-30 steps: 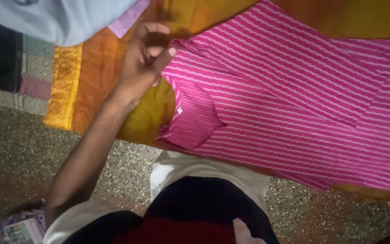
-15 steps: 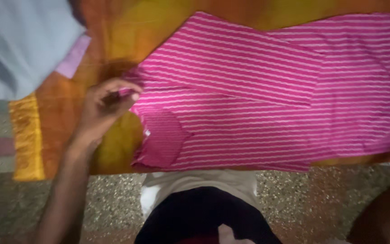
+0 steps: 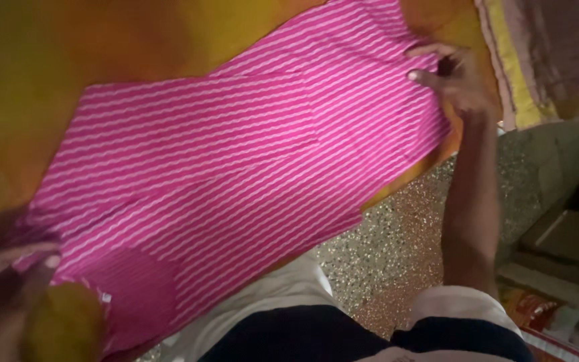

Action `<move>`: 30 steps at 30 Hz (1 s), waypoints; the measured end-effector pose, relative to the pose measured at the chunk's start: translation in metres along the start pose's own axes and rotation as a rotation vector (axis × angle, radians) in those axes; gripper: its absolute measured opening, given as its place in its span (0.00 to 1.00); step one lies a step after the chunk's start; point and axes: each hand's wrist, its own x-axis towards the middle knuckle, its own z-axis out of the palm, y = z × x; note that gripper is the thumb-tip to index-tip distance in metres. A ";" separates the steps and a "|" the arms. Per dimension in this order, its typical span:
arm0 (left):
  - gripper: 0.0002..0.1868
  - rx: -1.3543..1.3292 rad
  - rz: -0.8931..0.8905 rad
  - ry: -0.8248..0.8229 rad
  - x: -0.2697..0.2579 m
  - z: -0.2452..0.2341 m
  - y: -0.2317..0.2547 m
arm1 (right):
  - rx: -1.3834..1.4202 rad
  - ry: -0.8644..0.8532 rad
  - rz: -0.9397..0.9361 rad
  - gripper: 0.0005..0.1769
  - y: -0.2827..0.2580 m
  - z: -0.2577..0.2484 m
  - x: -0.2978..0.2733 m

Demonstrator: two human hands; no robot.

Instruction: The person folds a pink striped shirt by laying it flat, folding the sleeves inward, and then folding the body of the shirt into a square, before picking up other items from a pile on the bed and placing them into a suitcase.

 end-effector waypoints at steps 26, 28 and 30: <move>0.12 -0.166 -0.041 -0.061 -0.001 0.006 0.059 | -0.027 -0.206 -0.010 0.23 0.026 -0.025 0.028; 0.13 -0.112 -0.052 -0.054 -0.002 0.004 0.065 | 0.085 -0.314 -0.088 0.21 0.029 -0.027 0.031; 0.13 -0.074 -0.074 -0.025 -0.003 -0.003 0.065 | 0.017 -0.221 -0.093 0.17 0.028 -0.028 0.020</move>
